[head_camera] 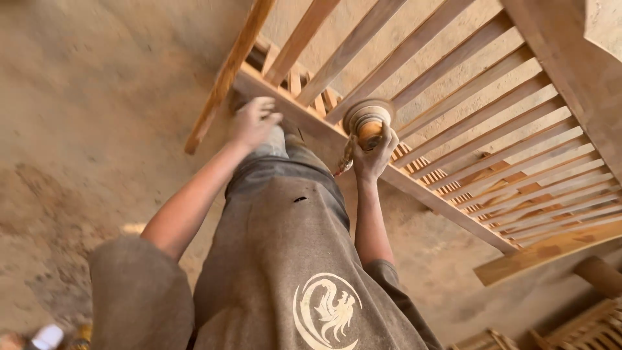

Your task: The person uses a handheld electric orbital sander to sand the wooden slats, rails and armrests of an unfinished wooden chair, steadying the chair with the other hand and repositioning around it to sand different surfaces.

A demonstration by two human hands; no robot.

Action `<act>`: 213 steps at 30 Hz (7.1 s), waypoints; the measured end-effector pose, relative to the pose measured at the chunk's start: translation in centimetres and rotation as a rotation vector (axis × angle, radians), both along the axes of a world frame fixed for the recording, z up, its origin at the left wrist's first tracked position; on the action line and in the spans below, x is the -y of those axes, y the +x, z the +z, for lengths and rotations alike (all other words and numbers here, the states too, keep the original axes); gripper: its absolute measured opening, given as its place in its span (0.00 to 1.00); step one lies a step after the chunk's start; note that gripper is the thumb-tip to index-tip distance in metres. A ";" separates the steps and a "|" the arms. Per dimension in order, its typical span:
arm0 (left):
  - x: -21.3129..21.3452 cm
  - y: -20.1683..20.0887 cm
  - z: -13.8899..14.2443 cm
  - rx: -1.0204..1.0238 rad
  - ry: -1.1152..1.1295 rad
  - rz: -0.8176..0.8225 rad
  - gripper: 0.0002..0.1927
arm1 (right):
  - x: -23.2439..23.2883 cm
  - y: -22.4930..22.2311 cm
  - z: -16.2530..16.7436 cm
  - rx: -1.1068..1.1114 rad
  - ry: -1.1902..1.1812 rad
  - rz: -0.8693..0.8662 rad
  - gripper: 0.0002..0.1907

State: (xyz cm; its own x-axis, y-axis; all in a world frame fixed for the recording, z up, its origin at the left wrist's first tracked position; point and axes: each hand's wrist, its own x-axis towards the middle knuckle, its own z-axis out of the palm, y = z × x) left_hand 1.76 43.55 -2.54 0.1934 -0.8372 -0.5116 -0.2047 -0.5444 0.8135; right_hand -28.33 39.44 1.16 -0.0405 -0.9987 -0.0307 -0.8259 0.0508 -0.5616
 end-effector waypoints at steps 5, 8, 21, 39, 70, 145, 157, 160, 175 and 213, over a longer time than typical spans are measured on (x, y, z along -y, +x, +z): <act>-1.6 9.6 2.1 0.300 0.026 0.446 0.20 | 6.7 3.4 1.0 0.070 -0.115 0.024 0.44; -2.7 11.4 3.0 0.302 0.029 0.564 0.22 | 12.3 5.5 1.9 0.045 -0.218 0.050 0.45; -7.7 11.6 5.5 0.238 0.237 0.302 0.26 | 24.8 12.6 4.8 -0.291 0.035 0.016 0.47; -9.1 16.3 2.0 0.180 0.331 0.393 0.27 | 15.8 16.3 2.0 -0.320 0.380 -0.060 0.48; -25.9 3.7 3.3 0.188 0.487 0.685 0.34 | 23.4 12.8 3.3 -0.357 0.186 0.160 0.53; -25.2 0.6 4.0 0.118 0.563 0.687 0.42 | 24.9 8.7 4.2 -0.373 0.222 0.254 0.49; -22.9 1.9 4.5 0.129 0.309 0.738 0.36 | 6.6 13.9 -0.9 -0.616 0.238 0.837 0.29; -22.3 1.9 4.7 0.159 0.300 0.724 0.35 | 8.5 12.9 -0.7 -0.648 0.245 0.834 0.30; -27.0 -2.3 3.6 0.101 0.488 0.750 0.39 | 12.7 10.5 -1.8 -1.015 0.042 1.118 0.39; -32.6 -6.3 3.2 -0.168 0.320 0.969 0.43 | 15.0 11.2 -1.7 -1.179 -0.174 1.079 0.46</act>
